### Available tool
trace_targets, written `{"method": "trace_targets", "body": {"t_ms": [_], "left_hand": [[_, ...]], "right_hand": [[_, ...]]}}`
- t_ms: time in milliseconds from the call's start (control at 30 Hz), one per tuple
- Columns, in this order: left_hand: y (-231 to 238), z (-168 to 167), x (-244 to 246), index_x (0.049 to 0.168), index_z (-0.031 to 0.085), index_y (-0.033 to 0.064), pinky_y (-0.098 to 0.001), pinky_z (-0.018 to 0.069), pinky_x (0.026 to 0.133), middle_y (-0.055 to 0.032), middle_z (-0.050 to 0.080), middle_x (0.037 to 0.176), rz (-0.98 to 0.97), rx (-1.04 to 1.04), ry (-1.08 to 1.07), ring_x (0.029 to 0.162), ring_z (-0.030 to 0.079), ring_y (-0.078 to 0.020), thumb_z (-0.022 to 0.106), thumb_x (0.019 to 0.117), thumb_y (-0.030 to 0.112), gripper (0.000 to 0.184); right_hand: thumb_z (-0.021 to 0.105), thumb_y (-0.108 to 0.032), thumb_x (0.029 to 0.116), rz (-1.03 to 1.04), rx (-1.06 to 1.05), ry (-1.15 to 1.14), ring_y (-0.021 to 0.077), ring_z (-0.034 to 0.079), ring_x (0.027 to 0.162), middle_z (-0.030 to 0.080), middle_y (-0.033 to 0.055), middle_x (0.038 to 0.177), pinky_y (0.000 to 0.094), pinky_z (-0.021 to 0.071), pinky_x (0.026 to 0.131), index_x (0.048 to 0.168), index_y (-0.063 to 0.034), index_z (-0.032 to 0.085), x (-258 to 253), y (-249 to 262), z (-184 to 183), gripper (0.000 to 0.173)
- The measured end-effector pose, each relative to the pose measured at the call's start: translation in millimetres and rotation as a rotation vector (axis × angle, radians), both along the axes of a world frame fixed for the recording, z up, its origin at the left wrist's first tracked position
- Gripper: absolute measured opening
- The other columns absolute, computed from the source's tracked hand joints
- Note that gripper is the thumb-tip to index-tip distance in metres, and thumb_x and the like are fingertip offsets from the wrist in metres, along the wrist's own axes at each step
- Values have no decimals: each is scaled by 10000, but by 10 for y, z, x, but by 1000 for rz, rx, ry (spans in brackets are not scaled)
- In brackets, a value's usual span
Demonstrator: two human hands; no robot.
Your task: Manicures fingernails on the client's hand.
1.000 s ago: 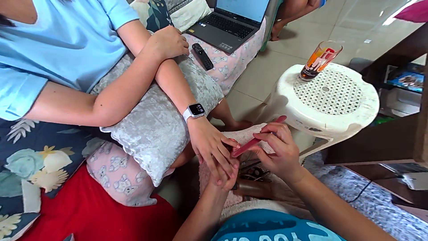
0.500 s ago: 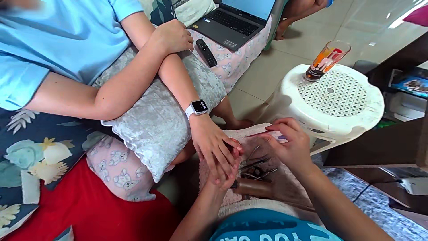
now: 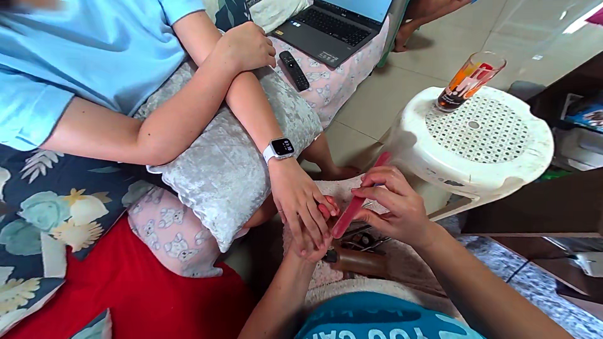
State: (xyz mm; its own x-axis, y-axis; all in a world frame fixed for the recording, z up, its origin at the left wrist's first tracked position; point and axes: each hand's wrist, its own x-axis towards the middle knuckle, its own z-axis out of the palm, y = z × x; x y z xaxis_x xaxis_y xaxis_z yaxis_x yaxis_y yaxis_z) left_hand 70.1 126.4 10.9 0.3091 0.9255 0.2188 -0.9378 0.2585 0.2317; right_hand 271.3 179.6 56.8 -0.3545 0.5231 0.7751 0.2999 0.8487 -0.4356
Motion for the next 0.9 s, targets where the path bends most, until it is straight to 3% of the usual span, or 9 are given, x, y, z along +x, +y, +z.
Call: {"method": "trace_targets", "body": {"t_ms": [100, 500, 733, 867, 900], "left_hand": [[-11, 20, -12, 1115, 701, 1, -291, 591, 805, -121, 721, 1049, -23, -52, -46, 917, 717, -199, 662, 966, 139, 207], [-2, -7, -20, 1104, 704, 29, -342, 530, 957, -82, 711, 1025, 35, -34, 23, 989, 681, -192, 661, 965, 168, 201], [-19, 45, 3, 1118, 705, 18, -236, 583, 764, -90, 723, 1051, 60, -38, 72, 894, 713, -136, 678, 958, 129, 197], [10, -4, 40, 1120, 714, 34, -289, 559, 863, -74, 720, 1034, 118, 7, 113, 923, 695, -152, 713, 933, 169, 231], [21, 4, 56, 1127, 716, 36, -278, 569, 842, -74, 727, 1036, 112, 8, 99, 914, 704, -149, 724, 925, 171, 243]], "right_hand": [[731, -431, 947, -1, 18, -20, 180, 585, 1167, 649, 73, 1057, 321, 487, 1023, 1020, -73, 733, -33, 22, 13, 365], [720, -408, 956, -11, 33, -41, 203, 578, 1183, 648, 98, 1073, 338, 476, 1044, 983, -58, 739, -20, 189, 46, 352], [712, -439, 958, -7, -32, -106, 201, 613, 1122, 675, 79, 1015, 332, 511, 984, 991, -85, 751, -107, 2, 92, 358], [730, -425, 942, -136, -39, -70, 218, 616, 1116, 680, 109, 1039, 342, 512, 977, 961, -64, 760, 42, 53, 55, 363], [720, -432, 948, -150, -37, -64, 223, 617, 1114, 680, 110, 1033, 353, 510, 983, 968, -67, 753, 26, 18, 42, 367]]}}
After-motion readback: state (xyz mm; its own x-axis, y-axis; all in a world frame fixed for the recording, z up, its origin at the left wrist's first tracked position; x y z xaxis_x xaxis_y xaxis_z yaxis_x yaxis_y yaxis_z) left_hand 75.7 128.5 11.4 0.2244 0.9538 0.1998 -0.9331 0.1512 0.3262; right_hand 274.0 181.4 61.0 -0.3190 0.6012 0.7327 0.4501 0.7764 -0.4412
